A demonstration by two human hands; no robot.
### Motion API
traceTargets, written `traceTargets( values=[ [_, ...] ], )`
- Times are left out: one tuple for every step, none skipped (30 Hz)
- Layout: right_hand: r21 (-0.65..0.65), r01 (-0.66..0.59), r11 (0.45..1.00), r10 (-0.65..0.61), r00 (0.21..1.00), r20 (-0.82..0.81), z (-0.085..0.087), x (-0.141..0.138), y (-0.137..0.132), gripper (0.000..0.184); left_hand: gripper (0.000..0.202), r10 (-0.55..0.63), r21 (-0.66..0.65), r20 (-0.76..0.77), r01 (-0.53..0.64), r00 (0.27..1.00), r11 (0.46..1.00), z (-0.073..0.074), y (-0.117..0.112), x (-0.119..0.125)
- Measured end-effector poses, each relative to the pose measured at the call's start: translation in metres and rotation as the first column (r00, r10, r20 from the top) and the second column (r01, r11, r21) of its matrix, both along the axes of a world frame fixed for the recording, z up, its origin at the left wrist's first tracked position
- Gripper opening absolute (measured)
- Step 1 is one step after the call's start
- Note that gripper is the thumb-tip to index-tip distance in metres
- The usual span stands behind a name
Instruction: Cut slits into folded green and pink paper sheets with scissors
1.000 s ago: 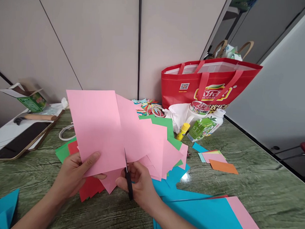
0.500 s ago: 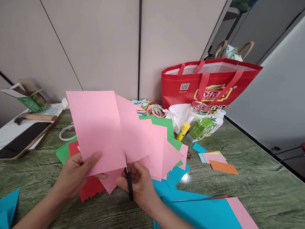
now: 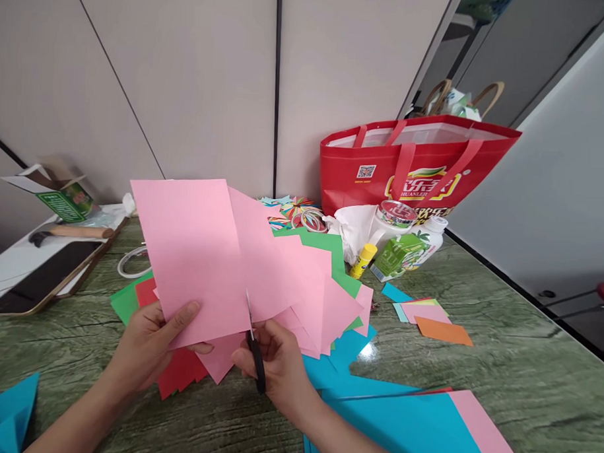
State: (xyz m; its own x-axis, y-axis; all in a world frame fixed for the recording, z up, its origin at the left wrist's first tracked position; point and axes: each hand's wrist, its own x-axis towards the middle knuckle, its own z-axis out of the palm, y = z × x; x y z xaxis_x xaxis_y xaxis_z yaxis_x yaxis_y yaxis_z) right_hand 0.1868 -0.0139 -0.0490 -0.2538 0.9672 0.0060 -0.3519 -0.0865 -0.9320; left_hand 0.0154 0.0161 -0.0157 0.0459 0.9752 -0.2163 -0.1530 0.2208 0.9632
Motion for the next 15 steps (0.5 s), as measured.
traceTargets(
  values=[
    [0.001, 0.000, 1.000, 0.000, 1.000, 0.008, 0.0009, 0.0000, 0.0001, 0.029, 0.019, -0.001, 0.002, 0.001, 0.001, 1.000, 1.000, -0.0002, -0.0001, -0.0001],
    [0.002, 0.000, 1.000, 0.000, 1.000, 0.015, 0.0019, -0.0001, 0.0003, 0.029, 0.019, -0.004, 0.004, 0.000, 0.004, 1.000, 1.000, -0.0004, -0.0002, -0.0002],
    [0.005, 0.000, 1.000, 0.000, 1.000, 0.019, 0.0028, -0.0001, 0.0004, 0.028, 0.018, -0.008, 0.008, -0.001, 0.008, 1.000, 1.000, -0.0006, -0.0005, -0.0004],
    [0.006, 0.001, 1.000, -0.001, 1.000, 0.022, 0.0036, -0.0002, 0.0007, 0.027, 0.018, -0.012, 0.010, -0.003, 0.012, 1.000, 1.000, -0.0007, -0.0009, -0.0005],
    [0.007, 0.003, 1.000, -0.003, 1.000, 0.024, 0.0042, -0.0002, 0.0009, 0.027, 0.018, -0.012, 0.011, -0.004, 0.012, 1.000, 1.000, -0.0007, -0.0012, -0.0006],
    [0.007, 0.004, 1.000, -0.005, 1.000, 0.025, 0.0046, -0.0002, 0.0011, 0.027, 0.018, -0.009, 0.011, -0.005, 0.009, 1.000, 1.000, -0.0007, -0.0016, -0.0007],
    [0.005, 0.005, 1.000, -0.005, 1.000, 0.028, 0.0047, -0.0002, 0.0014, 0.028, 0.018, -0.005, 0.010, -0.006, 0.005, 1.000, 1.000, -0.0006, -0.0019, -0.0007],
    [0.002, 0.006, 1.000, -0.006, 0.999, 0.032, 0.0047, -0.0001, 0.0016, 0.028, 0.018, 0.000, 0.007, -0.007, 0.000, 1.000, 1.000, -0.0005, -0.0020, -0.0007],
    [0.000, 0.006, 1.000, -0.006, 0.999, 0.034, 0.0045, 0.0000, 0.0017, 0.028, 0.018, 0.002, 0.006, -0.008, -0.002, 1.000, 1.000, -0.0003, -0.0020, -0.0007],
    [-0.002, 0.005, 1.000, -0.005, 0.999, 0.036, 0.0043, 0.0000, 0.0018, 0.029, 0.018, 0.002, 0.006, -0.009, -0.002, 1.000, 1.000, -0.0002, -0.0018, -0.0006],
    [-0.003, 0.004, 1.000, -0.004, 0.999, 0.036, 0.0040, 0.0001, 0.0018, 0.028, 0.018, -0.001, 0.007, -0.009, 0.001, 1.000, 1.000, 0.0000, -0.0015, -0.0005],
    [-0.004, 0.005, 1.000, -0.005, 0.999, 0.034, 0.0038, 0.0001, 0.0018, 0.028, 0.017, -0.004, 0.008, -0.008, 0.004, 1.000, 1.000, 0.0000, -0.0012, -0.0005],
    [-0.004, 0.005, 1.000, -0.005, 1.000, 0.031, 0.0036, 0.0001, 0.0017, 0.027, 0.017, -0.007, 0.009, -0.007, 0.007, 1.000, 1.000, 0.0000, -0.0009, -0.0004],
    [-0.003, 0.004, 1.000, -0.004, 1.000, 0.026, 0.0036, 0.0002, 0.0017, 0.027, 0.017, -0.011, 0.010, -0.004, 0.011, 1.000, 1.000, -0.0002, -0.0006, -0.0003],
    [-0.003, 0.002, 1.000, -0.002, 1.000, 0.022, 0.0037, 0.0002, 0.0017, 0.027, 0.017, -0.016, 0.010, -0.001, 0.016, 1.000, 1.000, -0.0004, -0.0005, -0.0003]
  ],
)
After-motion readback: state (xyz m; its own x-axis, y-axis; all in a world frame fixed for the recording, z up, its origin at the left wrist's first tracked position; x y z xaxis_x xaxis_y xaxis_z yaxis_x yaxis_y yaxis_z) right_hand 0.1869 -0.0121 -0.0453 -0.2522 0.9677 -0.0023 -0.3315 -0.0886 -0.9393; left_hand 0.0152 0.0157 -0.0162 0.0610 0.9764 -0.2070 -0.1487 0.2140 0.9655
